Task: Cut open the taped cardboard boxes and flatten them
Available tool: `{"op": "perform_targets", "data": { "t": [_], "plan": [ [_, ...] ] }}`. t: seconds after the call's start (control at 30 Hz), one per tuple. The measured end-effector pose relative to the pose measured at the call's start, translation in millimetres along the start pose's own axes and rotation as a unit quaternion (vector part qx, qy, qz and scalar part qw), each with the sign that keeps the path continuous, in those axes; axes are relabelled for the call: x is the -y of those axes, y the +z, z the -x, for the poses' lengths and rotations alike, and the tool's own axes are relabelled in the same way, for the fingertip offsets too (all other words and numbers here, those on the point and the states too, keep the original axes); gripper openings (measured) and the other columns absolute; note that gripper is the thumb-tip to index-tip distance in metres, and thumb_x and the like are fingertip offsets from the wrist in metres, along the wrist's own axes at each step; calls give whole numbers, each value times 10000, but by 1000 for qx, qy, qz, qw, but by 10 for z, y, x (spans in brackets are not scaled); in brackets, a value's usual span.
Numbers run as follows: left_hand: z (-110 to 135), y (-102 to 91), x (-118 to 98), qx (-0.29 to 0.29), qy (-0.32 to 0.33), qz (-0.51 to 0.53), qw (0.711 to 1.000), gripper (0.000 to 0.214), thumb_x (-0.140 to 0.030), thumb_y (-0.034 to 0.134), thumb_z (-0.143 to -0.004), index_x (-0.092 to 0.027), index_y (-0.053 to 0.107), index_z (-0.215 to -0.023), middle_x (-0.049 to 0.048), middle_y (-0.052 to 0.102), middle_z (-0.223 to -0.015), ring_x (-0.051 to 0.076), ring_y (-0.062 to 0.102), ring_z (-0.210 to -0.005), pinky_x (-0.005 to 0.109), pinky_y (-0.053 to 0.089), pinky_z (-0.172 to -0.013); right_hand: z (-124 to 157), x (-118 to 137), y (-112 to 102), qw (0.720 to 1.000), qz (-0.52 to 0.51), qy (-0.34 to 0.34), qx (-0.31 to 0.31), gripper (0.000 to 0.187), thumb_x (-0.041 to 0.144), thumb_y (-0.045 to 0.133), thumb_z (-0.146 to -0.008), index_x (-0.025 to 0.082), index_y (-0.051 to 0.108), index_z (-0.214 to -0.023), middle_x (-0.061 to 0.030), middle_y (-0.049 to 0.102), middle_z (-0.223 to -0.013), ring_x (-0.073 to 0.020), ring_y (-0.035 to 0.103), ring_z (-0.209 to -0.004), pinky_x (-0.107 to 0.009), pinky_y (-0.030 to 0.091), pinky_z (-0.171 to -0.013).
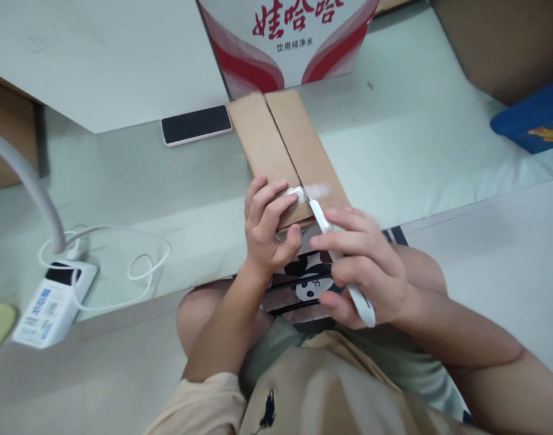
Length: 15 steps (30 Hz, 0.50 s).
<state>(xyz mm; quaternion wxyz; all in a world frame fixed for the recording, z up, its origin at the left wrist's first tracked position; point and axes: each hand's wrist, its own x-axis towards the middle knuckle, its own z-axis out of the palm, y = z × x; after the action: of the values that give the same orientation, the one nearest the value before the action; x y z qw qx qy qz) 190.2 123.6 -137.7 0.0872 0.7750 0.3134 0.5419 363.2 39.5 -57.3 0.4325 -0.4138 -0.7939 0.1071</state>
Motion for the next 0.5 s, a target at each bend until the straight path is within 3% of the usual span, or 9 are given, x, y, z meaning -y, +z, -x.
{"op": "perform_targets", "data": {
  "t": [0.1, 0.3, 0.5],
  "plan": [
    [9, 15, -15, -5, -5, -1, 1000, 350, -451, 462, -1015, -245, 607, -1258, 91, 656, -1302, 288, 568, -1354, 517, 413, -1209, -32, -66, 131, 994, -45, -86, -47, 177, 300, 628, -905, 260, 491, -800, -29, 743, -891, -235, 745, -1124, -465, 575, -1082],
    [25, 21, -14, -3, 4, -10, 1000, 351, -460, 472, -1006, -242, 612, -1242, 90, 661, -1278, 291, 581, -1330, 521, 413, -1200, -75, -46, 110, 996, -63, -52, -33, 187, 209, 599, -858, 263, 435, -787, 20, 655, -737, -181, 738, -888, -447, 583, -1044],
    [18, 19, -26, 6, 5, -3, 1000, 325, -429, 474, -1002, -232, 615, -1220, 94, 659, -1278, 289, 568, -1343, 509, 412, -1198, -103, -19, 154, 997, -49, -54, -38, 170, 187, 578, -825, 254, 433, -765, 17, 633, -712, -174, 707, -836, -433, 557, -1013]
  ]
}}
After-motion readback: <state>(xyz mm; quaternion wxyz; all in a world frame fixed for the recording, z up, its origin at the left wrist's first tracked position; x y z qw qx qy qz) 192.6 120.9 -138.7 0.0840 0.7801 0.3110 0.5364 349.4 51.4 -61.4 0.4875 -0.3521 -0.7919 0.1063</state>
